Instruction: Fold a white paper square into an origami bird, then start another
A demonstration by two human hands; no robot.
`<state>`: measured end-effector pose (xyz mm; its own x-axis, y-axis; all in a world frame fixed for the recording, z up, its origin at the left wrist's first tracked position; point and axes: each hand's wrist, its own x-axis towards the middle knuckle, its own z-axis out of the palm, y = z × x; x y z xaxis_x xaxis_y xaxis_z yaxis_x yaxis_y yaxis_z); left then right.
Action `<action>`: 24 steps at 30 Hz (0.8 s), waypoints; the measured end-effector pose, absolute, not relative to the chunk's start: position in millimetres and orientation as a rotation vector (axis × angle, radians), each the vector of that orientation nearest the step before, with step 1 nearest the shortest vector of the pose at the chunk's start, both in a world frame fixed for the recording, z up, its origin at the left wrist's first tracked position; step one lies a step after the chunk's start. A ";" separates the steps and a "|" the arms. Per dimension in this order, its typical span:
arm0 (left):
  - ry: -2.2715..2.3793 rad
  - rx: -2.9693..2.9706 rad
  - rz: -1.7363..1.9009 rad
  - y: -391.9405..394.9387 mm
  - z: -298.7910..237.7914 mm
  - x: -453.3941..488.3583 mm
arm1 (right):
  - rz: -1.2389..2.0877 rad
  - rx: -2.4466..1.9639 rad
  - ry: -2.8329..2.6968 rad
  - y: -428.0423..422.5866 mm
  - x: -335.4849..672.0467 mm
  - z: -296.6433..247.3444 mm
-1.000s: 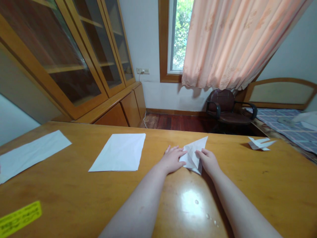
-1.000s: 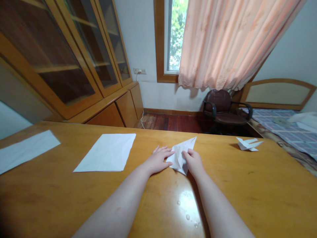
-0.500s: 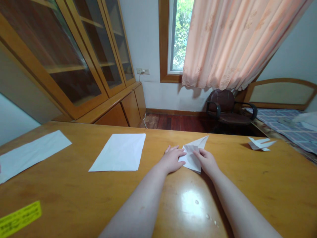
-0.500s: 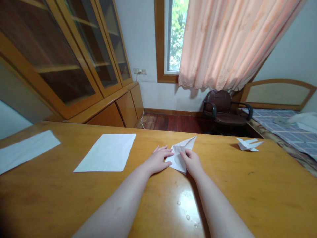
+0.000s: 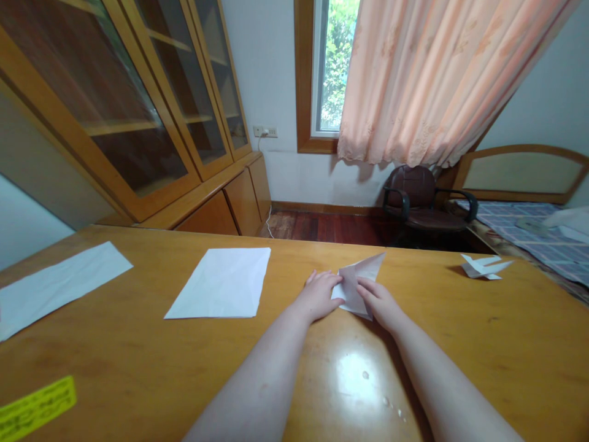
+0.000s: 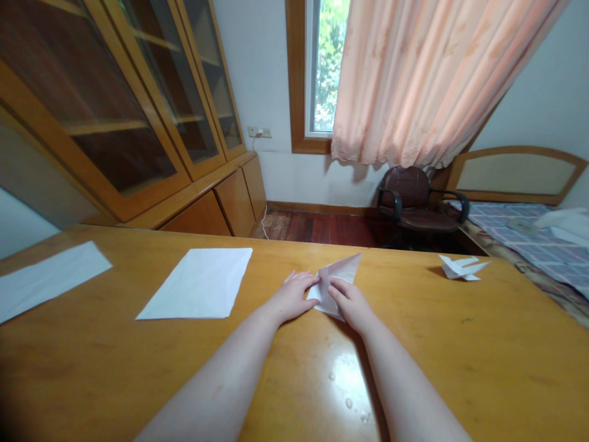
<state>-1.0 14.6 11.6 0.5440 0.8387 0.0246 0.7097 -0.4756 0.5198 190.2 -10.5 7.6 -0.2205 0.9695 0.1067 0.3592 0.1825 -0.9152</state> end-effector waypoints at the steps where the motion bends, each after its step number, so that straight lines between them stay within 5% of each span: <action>1: 1.253 2.332 0.382 14.7 11.3 -1.0 | 1.022 -1.277 -1.685 -10.4 190.9 6.2; 24: 1.235 2.364 0.386 14.1 10.0 -2.4 | 0.989 -1.322 -1.741 -9.6 190.9 4.2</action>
